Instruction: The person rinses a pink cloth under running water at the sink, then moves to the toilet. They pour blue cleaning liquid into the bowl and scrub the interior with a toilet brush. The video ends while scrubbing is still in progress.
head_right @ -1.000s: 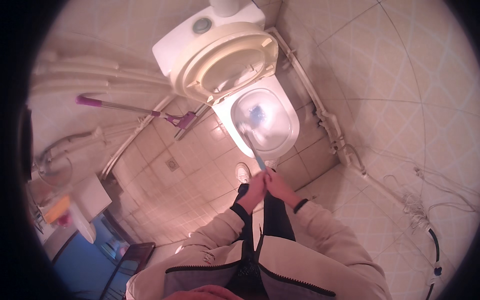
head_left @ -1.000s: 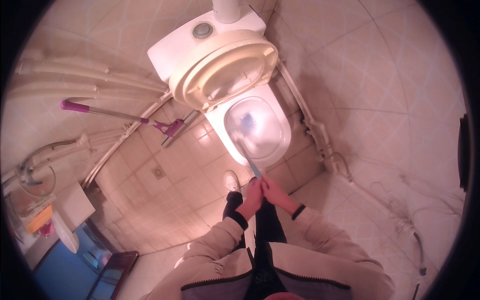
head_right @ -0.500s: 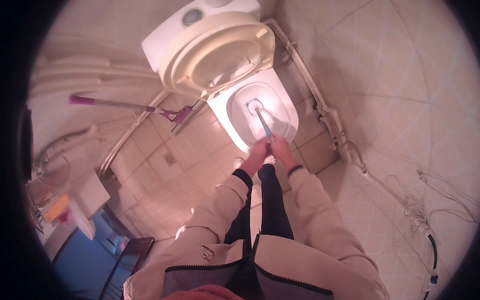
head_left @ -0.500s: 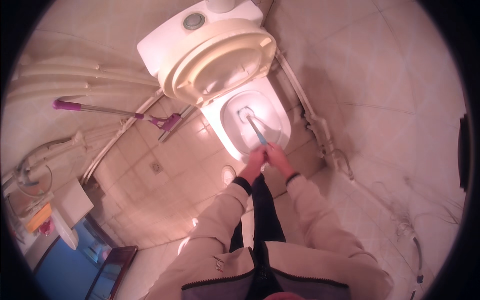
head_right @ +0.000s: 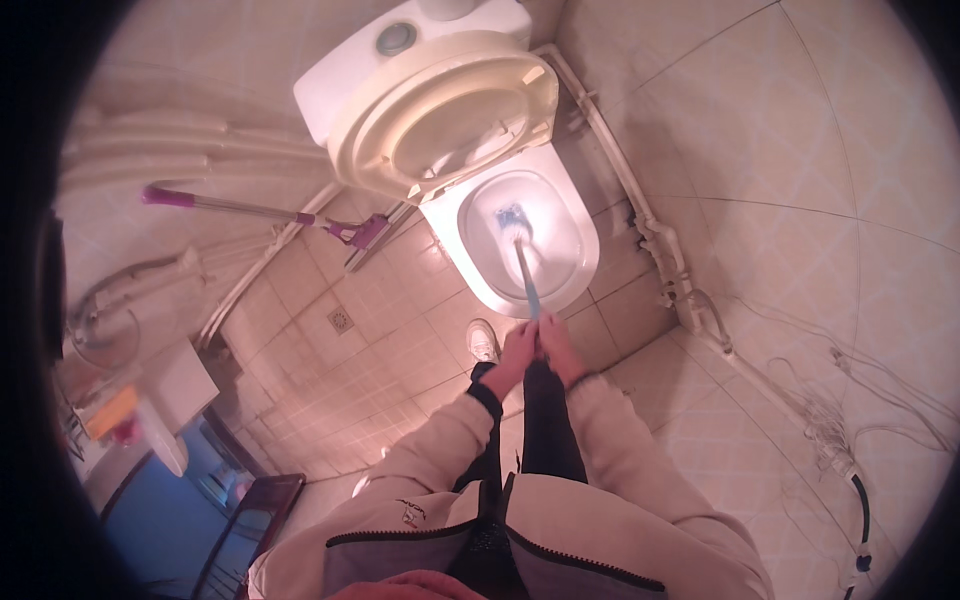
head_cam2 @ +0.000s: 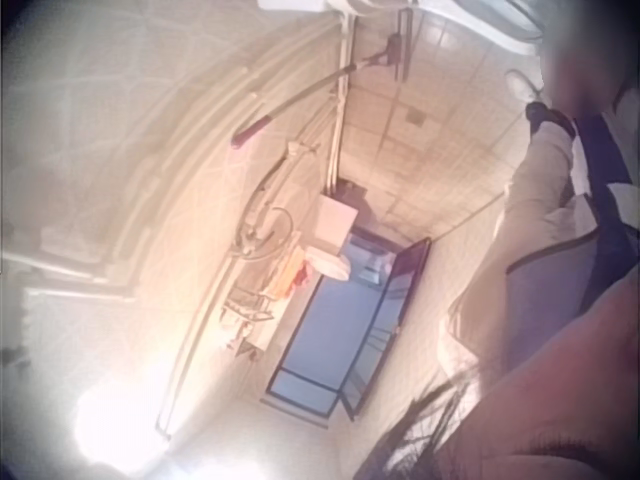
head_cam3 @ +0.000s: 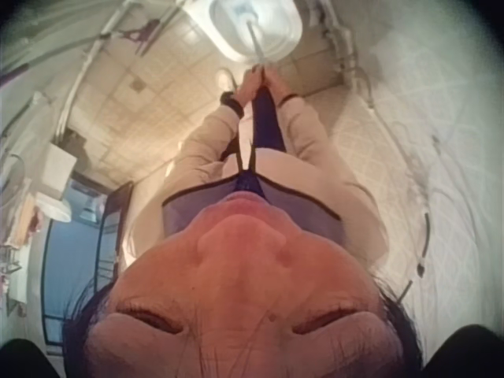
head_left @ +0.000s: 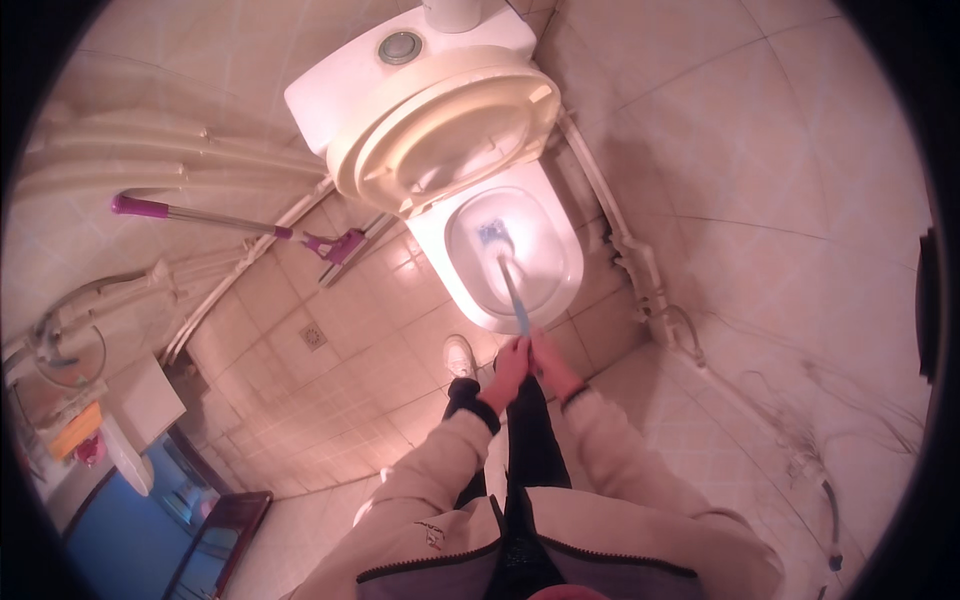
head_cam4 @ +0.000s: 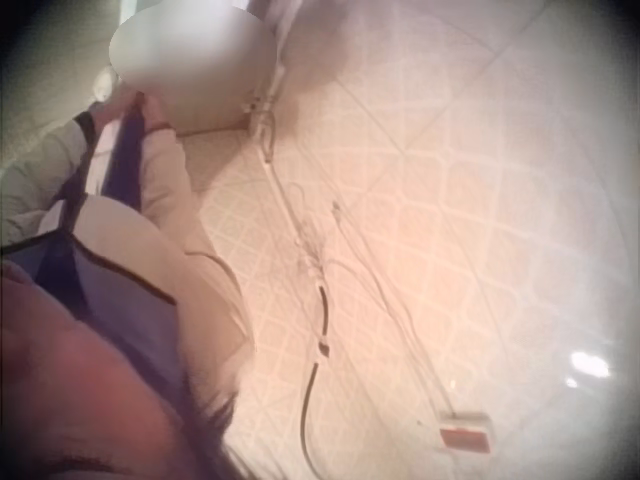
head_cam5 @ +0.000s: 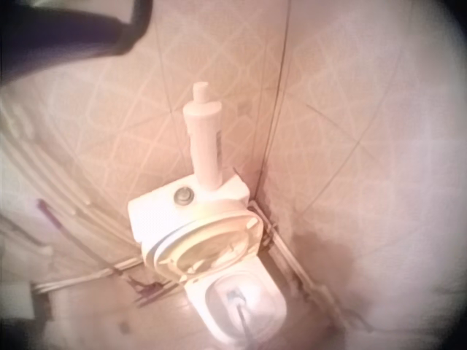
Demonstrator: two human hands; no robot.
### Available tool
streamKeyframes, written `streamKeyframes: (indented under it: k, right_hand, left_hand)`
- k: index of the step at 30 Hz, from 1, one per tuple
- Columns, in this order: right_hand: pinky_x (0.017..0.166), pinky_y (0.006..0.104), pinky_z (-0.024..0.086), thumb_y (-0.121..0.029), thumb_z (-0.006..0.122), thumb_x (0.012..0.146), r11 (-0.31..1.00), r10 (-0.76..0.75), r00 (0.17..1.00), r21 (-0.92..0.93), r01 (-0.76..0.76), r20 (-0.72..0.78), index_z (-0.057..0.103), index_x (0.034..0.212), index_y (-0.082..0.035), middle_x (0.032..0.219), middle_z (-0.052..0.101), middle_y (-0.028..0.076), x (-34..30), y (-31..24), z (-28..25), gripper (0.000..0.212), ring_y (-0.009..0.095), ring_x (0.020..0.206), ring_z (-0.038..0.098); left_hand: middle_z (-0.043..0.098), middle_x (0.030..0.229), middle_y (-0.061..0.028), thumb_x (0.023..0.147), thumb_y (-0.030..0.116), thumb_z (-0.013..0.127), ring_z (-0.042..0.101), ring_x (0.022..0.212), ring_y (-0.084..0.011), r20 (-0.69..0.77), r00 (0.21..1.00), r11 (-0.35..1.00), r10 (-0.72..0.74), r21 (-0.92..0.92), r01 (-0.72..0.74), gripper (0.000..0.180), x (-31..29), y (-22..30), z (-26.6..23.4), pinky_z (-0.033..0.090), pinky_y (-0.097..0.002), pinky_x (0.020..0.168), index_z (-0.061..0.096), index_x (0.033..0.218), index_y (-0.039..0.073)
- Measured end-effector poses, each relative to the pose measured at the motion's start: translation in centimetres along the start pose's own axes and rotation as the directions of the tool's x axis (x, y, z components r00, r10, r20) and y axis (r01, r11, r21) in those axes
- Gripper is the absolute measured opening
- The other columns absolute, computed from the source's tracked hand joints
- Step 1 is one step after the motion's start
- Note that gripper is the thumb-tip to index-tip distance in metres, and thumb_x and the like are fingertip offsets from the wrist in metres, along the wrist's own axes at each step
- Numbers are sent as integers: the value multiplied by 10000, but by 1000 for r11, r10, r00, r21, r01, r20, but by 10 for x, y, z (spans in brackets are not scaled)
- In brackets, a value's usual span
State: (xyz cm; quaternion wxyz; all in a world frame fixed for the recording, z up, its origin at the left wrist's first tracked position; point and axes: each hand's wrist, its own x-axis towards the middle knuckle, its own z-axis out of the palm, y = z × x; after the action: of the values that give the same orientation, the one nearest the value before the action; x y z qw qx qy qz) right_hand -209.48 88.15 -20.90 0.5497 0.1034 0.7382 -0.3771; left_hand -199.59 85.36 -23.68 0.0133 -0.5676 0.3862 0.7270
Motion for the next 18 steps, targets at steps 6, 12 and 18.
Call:
streamKeyframes:
  k: [6,12,18]
  right_hand:
    - [521,343,456,-243,426,941,989,-144,988,-18,146,58,666,962,-3,688,614,98,76,3,19,340,165,613,599]
    - [532,359,492,-332,410,967,972,3,1000,-234,3,25,665,959,-12,749,652,148,-23,34,-38,409,214,597,630]
    - [516,374,453,-266,436,948,967,-142,990,-216,134,-21,658,945,2,688,612,74,72,-5,14,348,202,583,600]
  left_hand:
    - [611,753,-52,947,270,548,592,642,-169,181,979,924,-91,-352,151,274,52,46,-14,490,-296,566,657,952,18]
    - [616,753,-54,978,340,502,575,581,-156,159,951,946,-263,-152,287,353,-20,8,12,453,-274,502,654,950,23]
    - [550,728,-14,968,307,506,519,622,-126,114,990,934,-78,-340,113,266,32,24,-2,438,-259,542,630,980,72]
